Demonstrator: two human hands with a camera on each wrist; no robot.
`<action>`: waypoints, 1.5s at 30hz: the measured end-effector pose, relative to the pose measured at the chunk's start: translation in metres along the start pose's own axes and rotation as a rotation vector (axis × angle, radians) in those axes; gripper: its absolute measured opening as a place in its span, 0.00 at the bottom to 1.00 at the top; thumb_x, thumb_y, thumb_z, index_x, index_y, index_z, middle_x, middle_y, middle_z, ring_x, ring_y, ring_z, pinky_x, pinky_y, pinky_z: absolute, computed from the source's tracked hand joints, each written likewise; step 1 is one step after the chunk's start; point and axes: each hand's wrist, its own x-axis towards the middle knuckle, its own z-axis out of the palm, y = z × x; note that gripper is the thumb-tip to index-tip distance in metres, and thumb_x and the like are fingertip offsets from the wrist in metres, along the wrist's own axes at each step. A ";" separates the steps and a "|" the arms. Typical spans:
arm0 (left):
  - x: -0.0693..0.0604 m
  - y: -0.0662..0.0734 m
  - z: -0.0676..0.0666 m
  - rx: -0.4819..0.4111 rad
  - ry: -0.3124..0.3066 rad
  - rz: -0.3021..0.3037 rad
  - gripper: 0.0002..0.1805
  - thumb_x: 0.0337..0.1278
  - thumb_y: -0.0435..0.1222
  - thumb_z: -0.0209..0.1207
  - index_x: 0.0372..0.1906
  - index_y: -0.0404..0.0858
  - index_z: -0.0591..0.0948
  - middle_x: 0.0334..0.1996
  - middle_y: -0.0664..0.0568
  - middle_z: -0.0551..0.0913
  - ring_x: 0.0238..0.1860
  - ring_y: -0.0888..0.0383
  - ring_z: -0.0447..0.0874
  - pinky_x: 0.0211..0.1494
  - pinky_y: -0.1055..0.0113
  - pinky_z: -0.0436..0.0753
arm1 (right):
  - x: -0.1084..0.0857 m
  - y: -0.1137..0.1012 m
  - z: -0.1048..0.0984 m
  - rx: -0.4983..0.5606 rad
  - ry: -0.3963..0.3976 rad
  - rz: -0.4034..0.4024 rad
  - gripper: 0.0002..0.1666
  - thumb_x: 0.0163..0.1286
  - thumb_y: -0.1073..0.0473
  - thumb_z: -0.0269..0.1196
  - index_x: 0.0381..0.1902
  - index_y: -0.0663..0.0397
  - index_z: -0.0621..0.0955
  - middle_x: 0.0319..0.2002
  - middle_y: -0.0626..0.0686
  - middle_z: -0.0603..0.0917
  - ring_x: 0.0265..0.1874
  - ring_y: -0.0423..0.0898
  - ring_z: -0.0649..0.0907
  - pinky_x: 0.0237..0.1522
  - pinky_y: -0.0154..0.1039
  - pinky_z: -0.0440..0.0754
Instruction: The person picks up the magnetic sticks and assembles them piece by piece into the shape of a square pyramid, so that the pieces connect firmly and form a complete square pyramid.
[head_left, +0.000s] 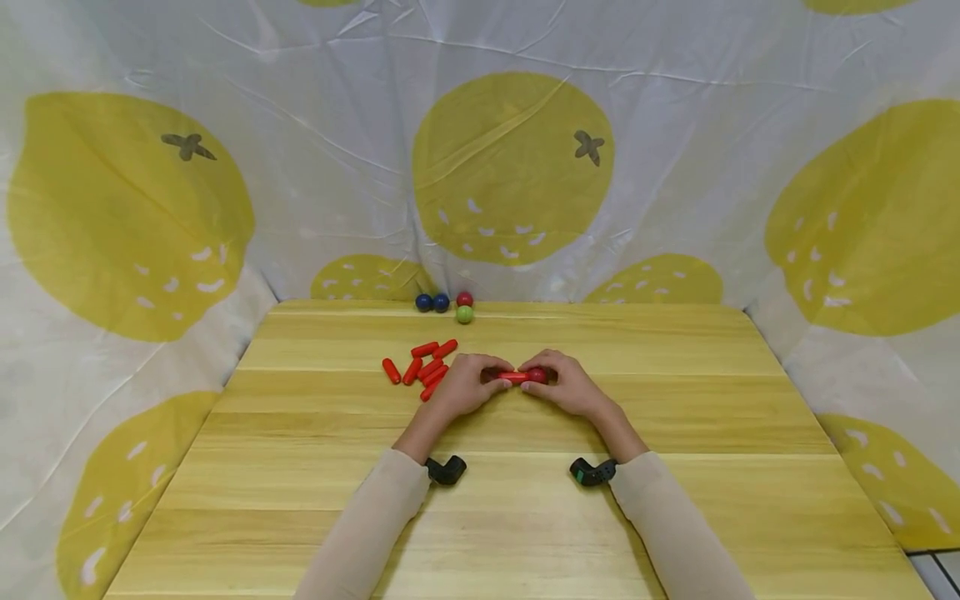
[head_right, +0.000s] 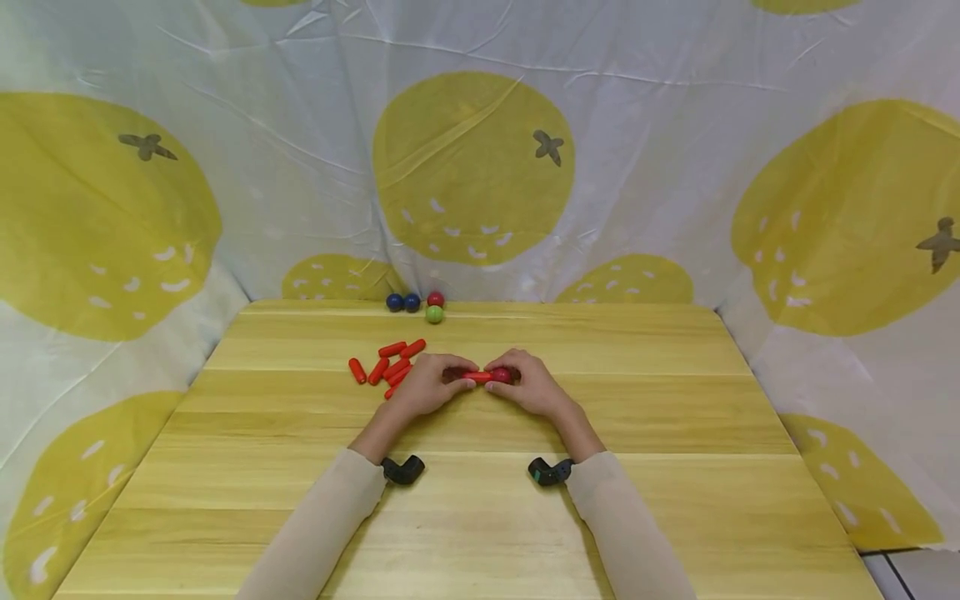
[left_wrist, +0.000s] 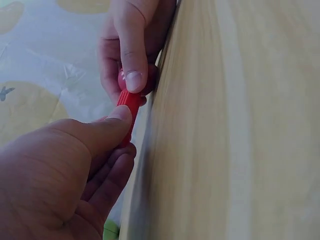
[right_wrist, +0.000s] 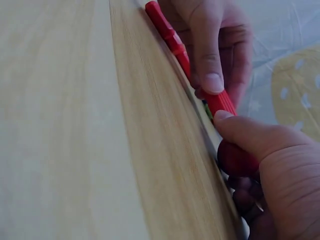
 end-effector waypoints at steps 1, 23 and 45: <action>0.000 0.000 0.000 -0.010 -0.001 -0.006 0.13 0.65 0.41 0.69 0.51 0.44 0.89 0.44 0.54 0.91 0.41 0.62 0.87 0.49 0.65 0.86 | 0.000 0.001 0.000 -0.001 0.002 0.000 0.15 0.68 0.51 0.72 0.52 0.43 0.87 0.48 0.48 0.85 0.47 0.45 0.81 0.47 0.39 0.80; 0.033 -0.027 -0.046 0.091 0.166 -0.172 0.38 0.53 0.49 0.76 0.67 0.37 0.79 0.63 0.38 0.80 0.62 0.40 0.80 0.66 0.46 0.80 | -0.014 0.006 0.005 0.050 0.090 0.016 0.12 0.67 0.54 0.73 0.48 0.38 0.88 0.46 0.44 0.85 0.45 0.43 0.81 0.45 0.36 0.78; 0.053 -0.047 -0.053 0.184 0.159 -0.155 0.20 0.63 0.31 0.68 0.60 0.34 0.84 0.60 0.36 0.82 0.62 0.40 0.78 0.69 0.50 0.77 | -0.010 -0.015 -0.001 0.075 0.084 0.002 0.13 0.66 0.66 0.72 0.48 0.60 0.87 0.46 0.60 0.86 0.44 0.56 0.81 0.43 0.44 0.79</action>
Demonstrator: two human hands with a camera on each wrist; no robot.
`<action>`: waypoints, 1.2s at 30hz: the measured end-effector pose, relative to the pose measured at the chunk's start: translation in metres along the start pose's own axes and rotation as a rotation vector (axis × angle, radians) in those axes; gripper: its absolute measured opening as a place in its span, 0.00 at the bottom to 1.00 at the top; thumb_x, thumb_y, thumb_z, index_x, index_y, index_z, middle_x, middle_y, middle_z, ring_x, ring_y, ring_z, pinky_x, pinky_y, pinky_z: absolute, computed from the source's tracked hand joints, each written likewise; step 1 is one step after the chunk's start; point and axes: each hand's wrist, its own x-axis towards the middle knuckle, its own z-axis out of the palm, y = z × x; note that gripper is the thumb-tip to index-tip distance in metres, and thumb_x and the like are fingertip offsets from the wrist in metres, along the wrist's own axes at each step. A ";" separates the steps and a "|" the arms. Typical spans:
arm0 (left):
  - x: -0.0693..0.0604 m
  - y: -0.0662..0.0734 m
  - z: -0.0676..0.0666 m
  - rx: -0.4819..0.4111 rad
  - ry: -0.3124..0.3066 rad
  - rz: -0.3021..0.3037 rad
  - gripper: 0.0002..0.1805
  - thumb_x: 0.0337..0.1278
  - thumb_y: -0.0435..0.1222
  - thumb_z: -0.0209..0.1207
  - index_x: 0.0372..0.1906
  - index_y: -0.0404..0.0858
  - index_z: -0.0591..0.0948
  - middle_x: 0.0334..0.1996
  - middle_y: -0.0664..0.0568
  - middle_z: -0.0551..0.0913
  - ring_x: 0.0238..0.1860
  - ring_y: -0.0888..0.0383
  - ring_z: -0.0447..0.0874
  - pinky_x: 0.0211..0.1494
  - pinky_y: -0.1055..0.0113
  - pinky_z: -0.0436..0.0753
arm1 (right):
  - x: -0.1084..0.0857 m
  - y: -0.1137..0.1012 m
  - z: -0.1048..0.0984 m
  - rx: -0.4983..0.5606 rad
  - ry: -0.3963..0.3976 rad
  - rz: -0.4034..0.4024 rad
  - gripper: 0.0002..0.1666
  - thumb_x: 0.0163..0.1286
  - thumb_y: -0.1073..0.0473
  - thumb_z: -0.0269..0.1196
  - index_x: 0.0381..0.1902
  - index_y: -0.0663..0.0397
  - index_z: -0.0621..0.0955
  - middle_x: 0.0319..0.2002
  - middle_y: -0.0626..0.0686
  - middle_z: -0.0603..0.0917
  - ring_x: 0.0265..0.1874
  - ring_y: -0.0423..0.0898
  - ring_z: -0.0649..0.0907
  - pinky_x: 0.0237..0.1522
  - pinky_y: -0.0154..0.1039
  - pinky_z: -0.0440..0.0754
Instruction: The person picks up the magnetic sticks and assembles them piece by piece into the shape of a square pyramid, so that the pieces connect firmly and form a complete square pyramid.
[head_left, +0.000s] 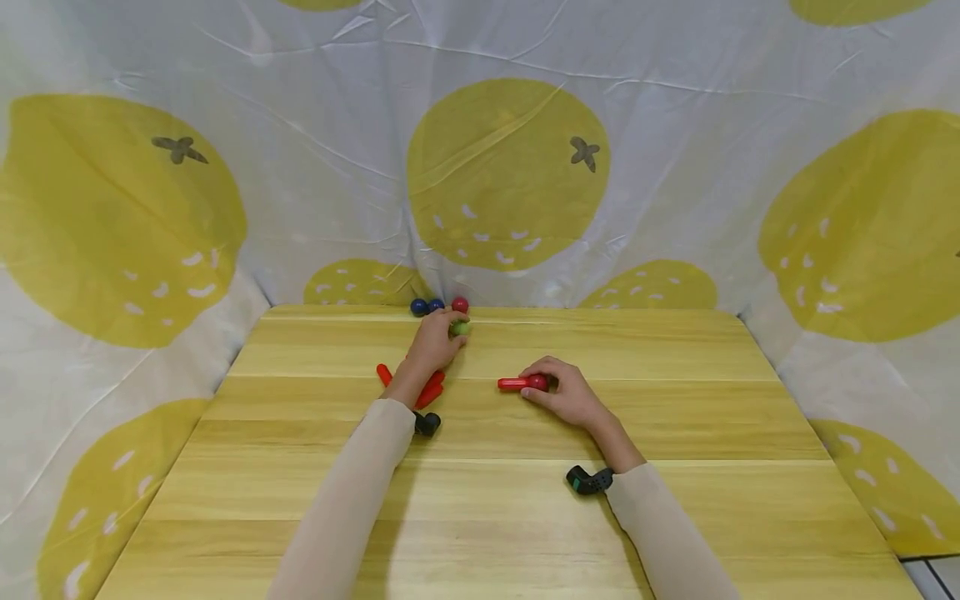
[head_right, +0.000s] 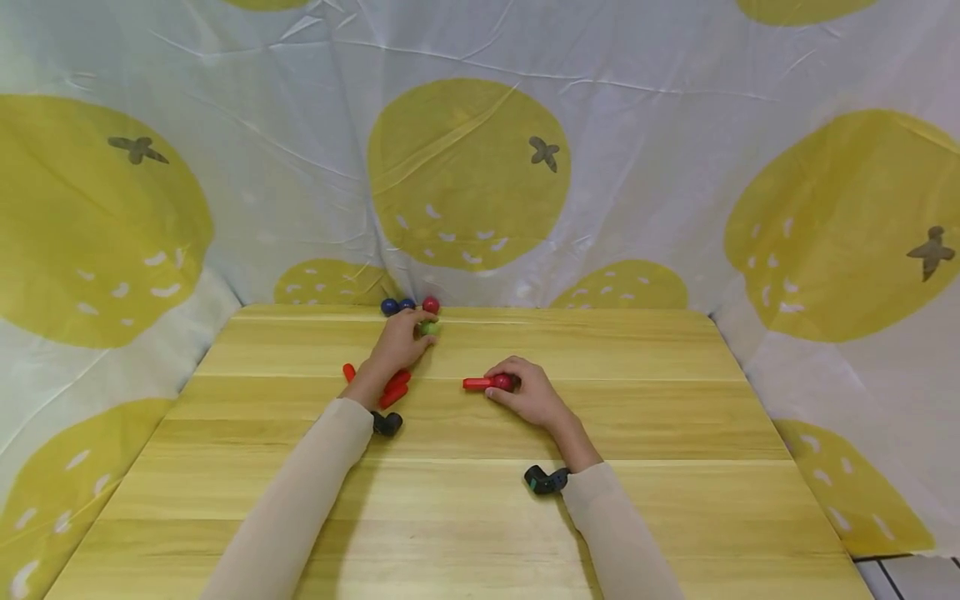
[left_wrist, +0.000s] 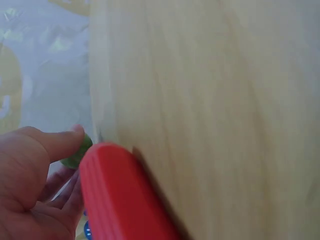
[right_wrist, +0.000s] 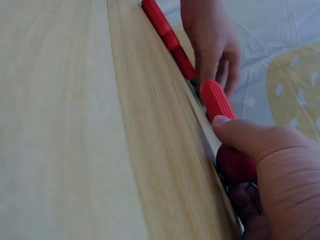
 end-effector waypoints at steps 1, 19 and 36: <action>-0.002 0.001 -0.002 -0.005 -0.007 0.002 0.21 0.62 0.32 0.69 0.61 0.34 0.83 0.59 0.36 0.82 0.59 0.41 0.79 0.66 0.51 0.79 | -0.001 -0.006 -0.002 -0.001 -0.001 0.001 0.13 0.66 0.66 0.72 0.48 0.60 0.87 0.46 0.59 0.86 0.43 0.55 0.81 0.43 0.44 0.79; -0.073 0.031 -0.003 -0.207 -0.080 0.023 0.18 0.59 0.39 0.74 0.54 0.42 0.85 0.45 0.51 0.89 0.48 0.54 0.87 0.58 0.56 0.86 | -0.002 -0.012 -0.006 0.006 0.003 0.014 0.13 0.66 0.66 0.72 0.48 0.60 0.87 0.46 0.59 0.86 0.43 0.54 0.81 0.43 0.46 0.79; -0.086 0.034 0.018 -0.291 -0.148 0.015 0.20 0.58 0.38 0.74 0.56 0.43 0.85 0.49 0.51 0.89 0.48 0.57 0.89 0.55 0.61 0.87 | 0.004 0.016 0.004 0.036 -0.008 0.028 0.13 0.66 0.54 0.74 0.48 0.45 0.88 0.47 0.50 0.86 0.46 0.47 0.81 0.47 0.39 0.79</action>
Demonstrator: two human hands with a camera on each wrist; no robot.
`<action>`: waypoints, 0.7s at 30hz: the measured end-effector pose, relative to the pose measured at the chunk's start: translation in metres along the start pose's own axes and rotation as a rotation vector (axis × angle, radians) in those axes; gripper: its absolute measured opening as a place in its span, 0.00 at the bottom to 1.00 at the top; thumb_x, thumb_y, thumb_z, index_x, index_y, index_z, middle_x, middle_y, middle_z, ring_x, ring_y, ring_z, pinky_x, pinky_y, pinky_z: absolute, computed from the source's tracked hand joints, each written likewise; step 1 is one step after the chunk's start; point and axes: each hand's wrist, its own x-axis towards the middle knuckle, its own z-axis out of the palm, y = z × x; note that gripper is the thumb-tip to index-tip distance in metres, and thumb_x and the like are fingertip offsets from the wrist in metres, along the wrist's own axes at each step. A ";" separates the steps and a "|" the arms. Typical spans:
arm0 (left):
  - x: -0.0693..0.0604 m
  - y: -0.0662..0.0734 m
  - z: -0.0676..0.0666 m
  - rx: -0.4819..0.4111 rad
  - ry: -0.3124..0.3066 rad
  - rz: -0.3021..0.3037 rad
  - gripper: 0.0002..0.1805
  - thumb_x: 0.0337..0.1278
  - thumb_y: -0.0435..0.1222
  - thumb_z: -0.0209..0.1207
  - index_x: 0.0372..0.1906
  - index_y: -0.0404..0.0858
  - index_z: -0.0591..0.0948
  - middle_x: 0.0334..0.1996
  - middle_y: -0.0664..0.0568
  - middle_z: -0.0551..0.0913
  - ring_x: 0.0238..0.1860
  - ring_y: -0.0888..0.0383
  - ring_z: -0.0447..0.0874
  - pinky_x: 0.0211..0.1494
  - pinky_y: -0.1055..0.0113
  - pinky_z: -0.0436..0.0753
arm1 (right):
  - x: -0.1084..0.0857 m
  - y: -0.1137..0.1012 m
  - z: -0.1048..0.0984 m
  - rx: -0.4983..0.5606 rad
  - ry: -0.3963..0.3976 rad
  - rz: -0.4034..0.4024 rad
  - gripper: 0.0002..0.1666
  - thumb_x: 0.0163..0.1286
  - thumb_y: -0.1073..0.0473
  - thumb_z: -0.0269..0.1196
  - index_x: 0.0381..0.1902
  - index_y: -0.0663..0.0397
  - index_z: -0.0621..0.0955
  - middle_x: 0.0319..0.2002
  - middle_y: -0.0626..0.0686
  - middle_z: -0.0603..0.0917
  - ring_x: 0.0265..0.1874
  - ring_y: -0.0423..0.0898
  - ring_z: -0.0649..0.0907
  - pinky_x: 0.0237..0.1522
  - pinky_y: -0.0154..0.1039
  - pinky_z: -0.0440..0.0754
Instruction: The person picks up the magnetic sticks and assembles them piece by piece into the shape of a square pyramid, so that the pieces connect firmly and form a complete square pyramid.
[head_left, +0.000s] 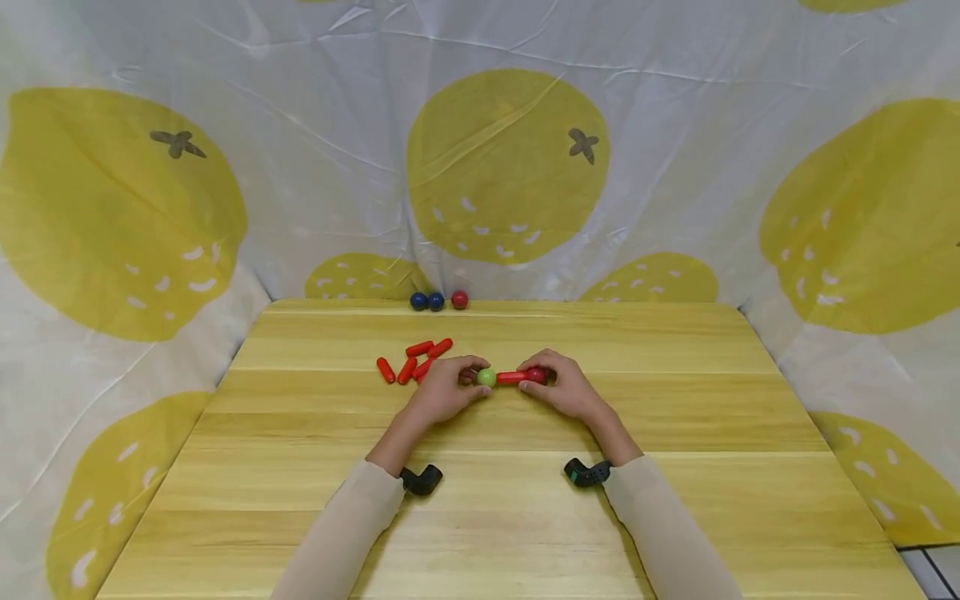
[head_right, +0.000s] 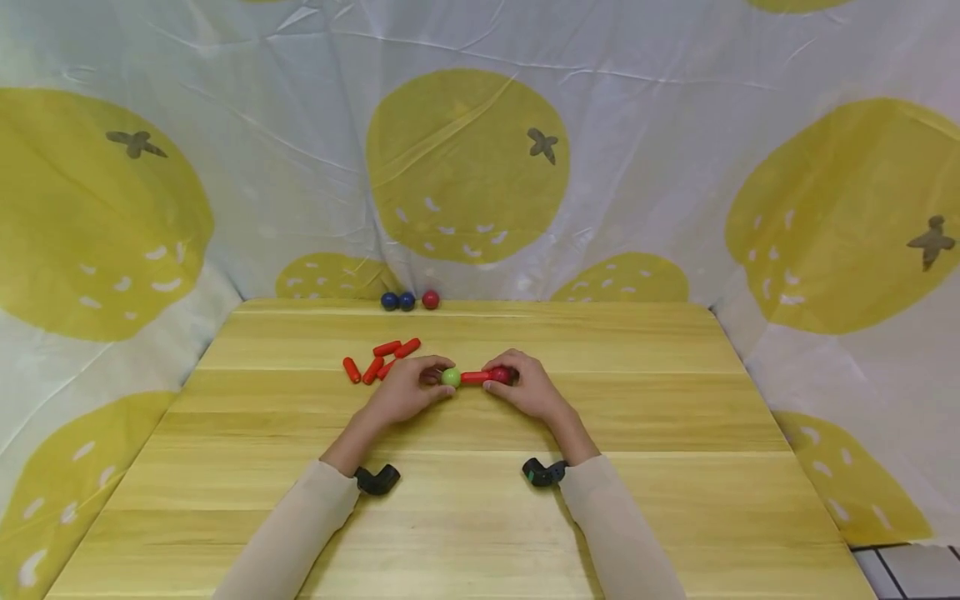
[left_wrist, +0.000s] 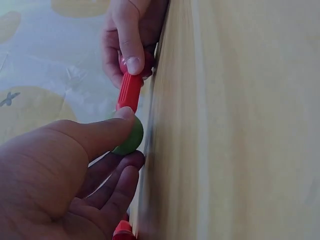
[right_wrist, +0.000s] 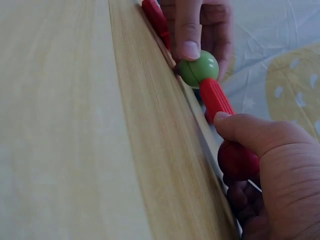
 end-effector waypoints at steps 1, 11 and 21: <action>0.000 -0.001 0.001 0.004 -0.002 0.003 0.20 0.58 0.38 0.74 0.56 0.43 0.85 0.49 0.51 0.89 0.48 0.57 0.89 0.55 0.60 0.87 | 0.000 0.000 0.000 -0.004 -0.005 -0.002 0.13 0.66 0.54 0.74 0.48 0.44 0.88 0.47 0.49 0.86 0.46 0.47 0.81 0.46 0.38 0.79; -0.002 -0.004 0.004 0.033 -0.004 0.007 0.19 0.61 0.38 0.72 0.57 0.46 0.86 0.46 0.52 0.89 0.46 0.58 0.88 0.54 0.59 0.87 | 0.002 -0.007 0.005 -0.023 -0.075 -0.013 0.18 0.69 0.49 0.72 0.54 0.45 0.86 0.50 0.46 0.86 0.49 0.45 0.82 0.54 0.42 0.81; -0.004 -0.003 -0.007 0.027 0.019 0.031 0.21 0.61 0.37 0.72 0.58 0.40 0.85 0.49 0.48 0.88 0.47 0.56 0.87 0.55 0.58 0.87 | -0.001 -0.008 0.001 -0.025 -0.059 0.007 0.17 0.70 0.56 0.70 0.56 0.45 0.84 0.33 0.49 0.82 0.27 0.43 0.78 0.30 0.34 0.77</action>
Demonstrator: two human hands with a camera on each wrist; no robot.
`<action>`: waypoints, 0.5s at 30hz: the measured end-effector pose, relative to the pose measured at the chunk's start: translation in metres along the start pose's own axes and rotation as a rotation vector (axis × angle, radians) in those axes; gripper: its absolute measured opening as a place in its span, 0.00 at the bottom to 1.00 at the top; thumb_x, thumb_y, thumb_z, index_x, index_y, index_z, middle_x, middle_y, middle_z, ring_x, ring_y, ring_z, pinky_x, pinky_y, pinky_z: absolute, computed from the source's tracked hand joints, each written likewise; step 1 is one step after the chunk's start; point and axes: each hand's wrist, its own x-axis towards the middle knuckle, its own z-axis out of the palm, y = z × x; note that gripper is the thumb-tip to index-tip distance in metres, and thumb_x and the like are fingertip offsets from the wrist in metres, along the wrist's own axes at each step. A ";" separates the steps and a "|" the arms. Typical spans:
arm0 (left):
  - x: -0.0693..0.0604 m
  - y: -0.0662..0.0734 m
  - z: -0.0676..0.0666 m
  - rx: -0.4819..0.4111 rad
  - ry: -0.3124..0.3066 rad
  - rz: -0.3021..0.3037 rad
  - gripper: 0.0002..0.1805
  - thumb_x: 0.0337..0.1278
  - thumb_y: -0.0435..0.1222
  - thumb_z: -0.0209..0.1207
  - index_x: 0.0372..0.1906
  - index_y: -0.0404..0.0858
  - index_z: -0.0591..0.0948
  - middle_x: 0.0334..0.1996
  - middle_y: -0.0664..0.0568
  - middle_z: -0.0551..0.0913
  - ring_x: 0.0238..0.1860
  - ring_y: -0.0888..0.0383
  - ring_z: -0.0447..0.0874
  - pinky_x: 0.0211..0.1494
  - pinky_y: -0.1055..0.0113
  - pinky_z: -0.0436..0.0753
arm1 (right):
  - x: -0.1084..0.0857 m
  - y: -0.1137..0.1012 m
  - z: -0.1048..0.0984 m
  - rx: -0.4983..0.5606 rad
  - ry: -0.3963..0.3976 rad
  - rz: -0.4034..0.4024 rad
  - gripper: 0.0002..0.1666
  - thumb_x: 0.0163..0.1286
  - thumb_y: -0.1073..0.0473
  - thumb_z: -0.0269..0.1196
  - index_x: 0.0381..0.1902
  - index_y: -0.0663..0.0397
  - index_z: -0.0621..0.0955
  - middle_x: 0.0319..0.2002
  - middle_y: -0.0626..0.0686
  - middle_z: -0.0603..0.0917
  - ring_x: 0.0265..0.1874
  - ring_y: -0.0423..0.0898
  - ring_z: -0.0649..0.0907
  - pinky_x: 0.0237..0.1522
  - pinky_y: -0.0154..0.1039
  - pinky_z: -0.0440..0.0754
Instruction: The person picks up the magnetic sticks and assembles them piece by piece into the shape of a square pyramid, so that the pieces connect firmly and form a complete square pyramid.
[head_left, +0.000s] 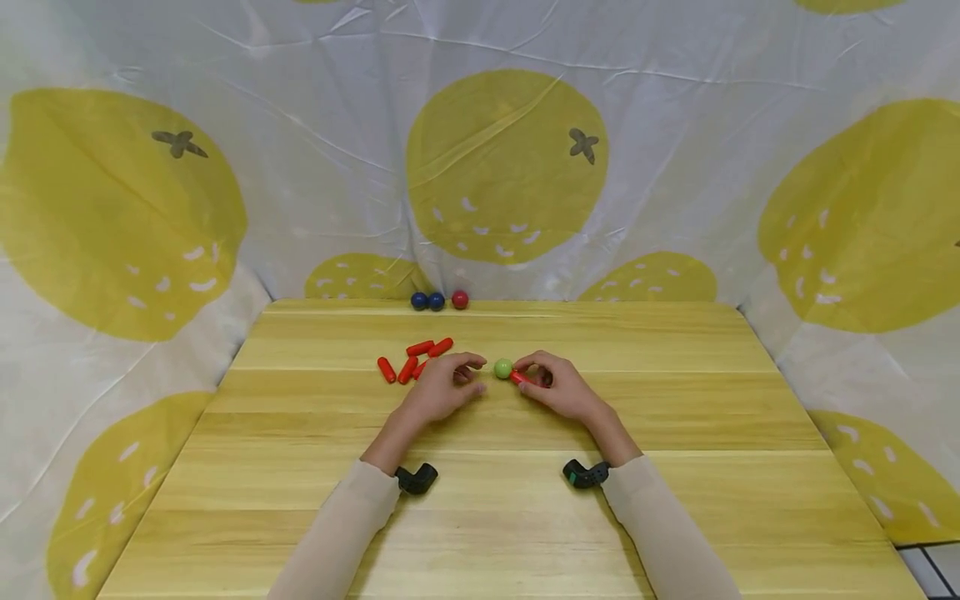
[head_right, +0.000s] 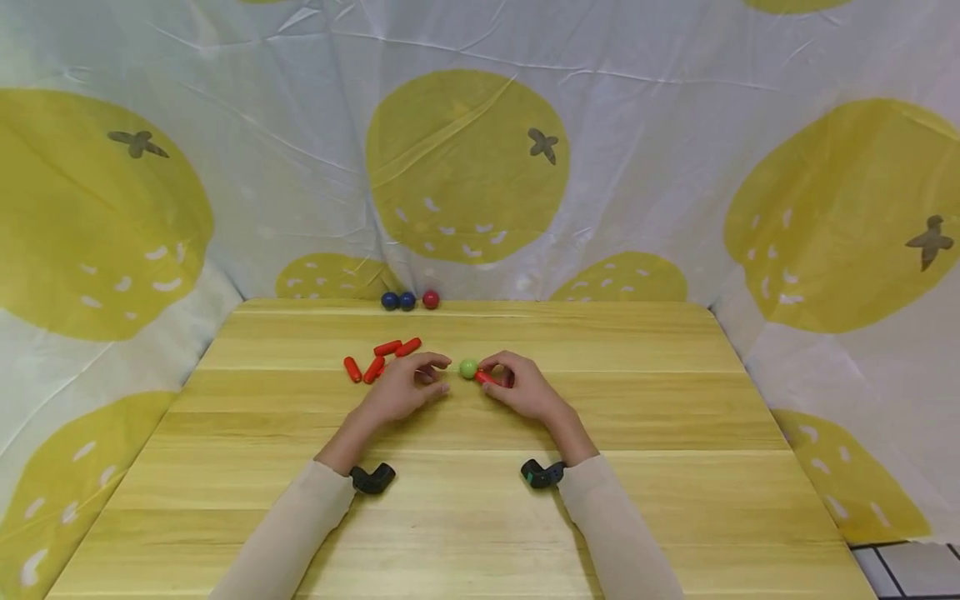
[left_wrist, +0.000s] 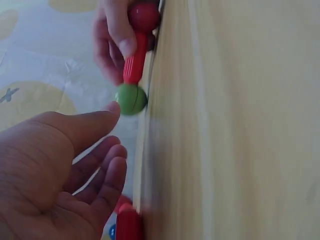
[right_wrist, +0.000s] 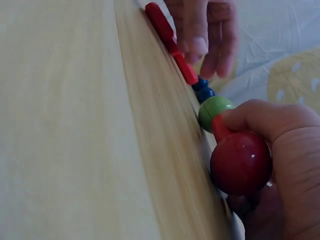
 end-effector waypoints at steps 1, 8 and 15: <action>-0.001 0.000 -0.004 0.004 0.009 0.007 0.20 0.61 0.37 0.72 0.58 0.39 0.85 0.49 0.48 0.88 0.46 0.56 0.86 0.54 0.58 0.87 | -0.001 0.000 -0.002 -0.003 -0.001 0.003 0.19 0.70 0.57 0.70 0.58 0.45 0.83 0.31 0.50 0.81 0.25 0.43 0.77 0.29 0.34 0.76; -0.010 -0.012 -0.029 0.073 0.076 0.022 0.16 0.60 0.37 0.72 0.51 0.36 0.87 0.36 0.50 0.88 0.32 0.59 0.81 0.39 0.68 0.83 | -0.002 0.000 -0.010 -0.026 -0.048 -0.029 0.35 0.68 0.65 0.69 0.72 0.51 0.74 0.27 0.53 0.78 0.22 0.44 0.73 0.27 0.33 0.74; -0.031 -0.022 -0.042 0.198 0.078 0.037 0.17 0.53 0.40 0.77 0.47 0.38 0.88 0.34 0.53 0.85 0.31 0.61 0.77 0.37 0.68 0.80 | -0.007 -0.003 -0.008 -0.038 -0.076 -0.024 0.36 0.66 0.70 0.62 0.73 0.50 0.74 0.23 0.50 0.75 0.21 0.42 0.71 0.27 0.33 0.71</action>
